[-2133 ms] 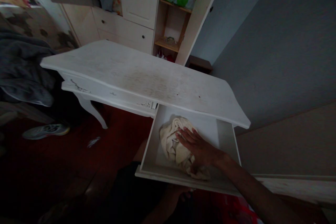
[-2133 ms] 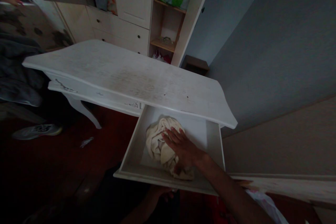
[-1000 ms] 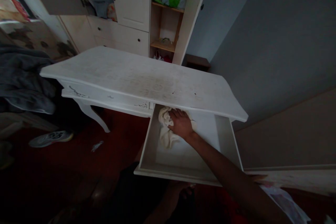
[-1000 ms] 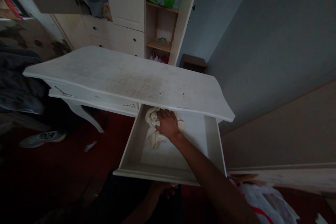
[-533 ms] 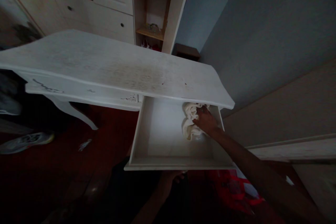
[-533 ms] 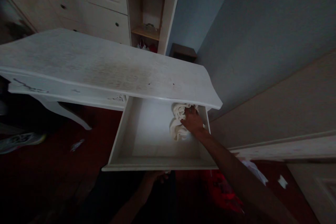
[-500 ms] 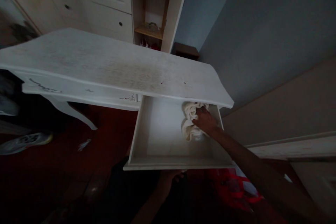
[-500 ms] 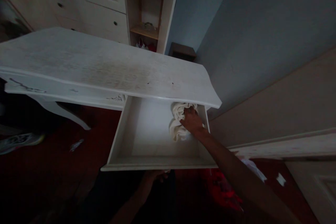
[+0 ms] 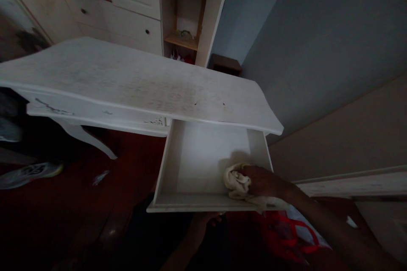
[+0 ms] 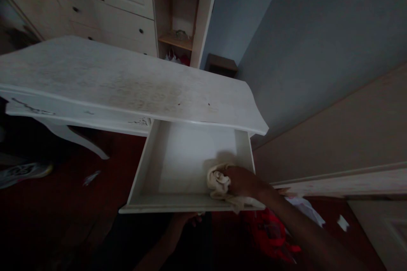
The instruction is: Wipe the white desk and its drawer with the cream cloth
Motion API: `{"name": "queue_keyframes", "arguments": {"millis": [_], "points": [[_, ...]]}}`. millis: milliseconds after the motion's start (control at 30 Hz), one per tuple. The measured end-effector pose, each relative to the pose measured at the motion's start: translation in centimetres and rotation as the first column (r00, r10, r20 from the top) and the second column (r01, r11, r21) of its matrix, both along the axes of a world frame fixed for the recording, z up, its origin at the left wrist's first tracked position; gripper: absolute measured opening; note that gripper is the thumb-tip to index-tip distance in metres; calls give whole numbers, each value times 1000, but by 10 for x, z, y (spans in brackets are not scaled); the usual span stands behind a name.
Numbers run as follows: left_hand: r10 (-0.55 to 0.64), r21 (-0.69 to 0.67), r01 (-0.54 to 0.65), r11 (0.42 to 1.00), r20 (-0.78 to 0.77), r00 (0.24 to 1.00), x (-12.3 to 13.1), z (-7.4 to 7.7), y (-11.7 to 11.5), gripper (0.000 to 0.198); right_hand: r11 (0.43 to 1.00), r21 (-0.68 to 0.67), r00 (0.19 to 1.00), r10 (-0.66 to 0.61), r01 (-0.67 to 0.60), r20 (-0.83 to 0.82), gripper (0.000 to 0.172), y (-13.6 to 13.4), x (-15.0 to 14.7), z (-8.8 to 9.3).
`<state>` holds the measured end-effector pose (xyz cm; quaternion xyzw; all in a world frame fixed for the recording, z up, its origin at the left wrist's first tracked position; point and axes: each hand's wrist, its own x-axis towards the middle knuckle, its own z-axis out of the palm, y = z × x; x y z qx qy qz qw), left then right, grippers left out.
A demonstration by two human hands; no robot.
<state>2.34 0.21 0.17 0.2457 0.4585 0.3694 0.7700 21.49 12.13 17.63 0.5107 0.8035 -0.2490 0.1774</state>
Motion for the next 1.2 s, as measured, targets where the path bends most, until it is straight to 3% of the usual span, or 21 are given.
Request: {"name": "queue_keyframes", "arguments": {"millis": [133,300,367,433,500,533,600,667,733,867,933,1067,1133,1200], "points": [[-54,24,54,998,3,999,1,-5,2,47,999,-34,975,32,-41,-221,30,11,4,31],[-102,-6,102,995,-7,995,0,-6,9,51,989,138,896,8,59,-443,32,38,5,84],[-146,-18,146,989,-4,989,-2,-5,11,53,956,264,863,23,129,-505,34,55,3,107],[-158,-3,158,987,17,987,-4,-5,11,55,832,495,858,45,251,-511,35,77,-2,124],[-133,29,132,991,28,991,-5,-4,10,57,625,716,901,46,311,-432,35,104,-10,131],[-112,47,111,993,21,993,-6,-4,9,59,543,787,928,37,293,-371,36,118,-15,130],[-69,76,71,995,-24,997,-8,-1,6,64,476,848,967,-21,233,-254,38,145,-24,117],[-50,104,59,993,-90,995,-12,4,4,69,504,848,987,-110,160,-121,39,167,-32,95],[-82,130,101,986,-142,986,-20,12,4,72,579,809,986,-166,104,-8,37,181,-38,70],[-163,142,181,973,-132,978,-39,24,2,72,551,813,965,-256,189,-51,36,192,-39,39],[-107,121,119,985,-103,989,-44,26,1,71,565,804,978,-186,184,-93,39,195,-32,35],[37,33,-34,999,-92,995,-45,26,1,67,665,733,978,23,140,-208,62,198,-9,37],[36,15,-35,999,-90,995,-43,27,3,62,689,711,958,88,140,-274,75,196,7,39],[5,-1,-5,1000,-68,998,-43,28,3,54,668,722,930,121,182,-346,77,192,26,38]]}}
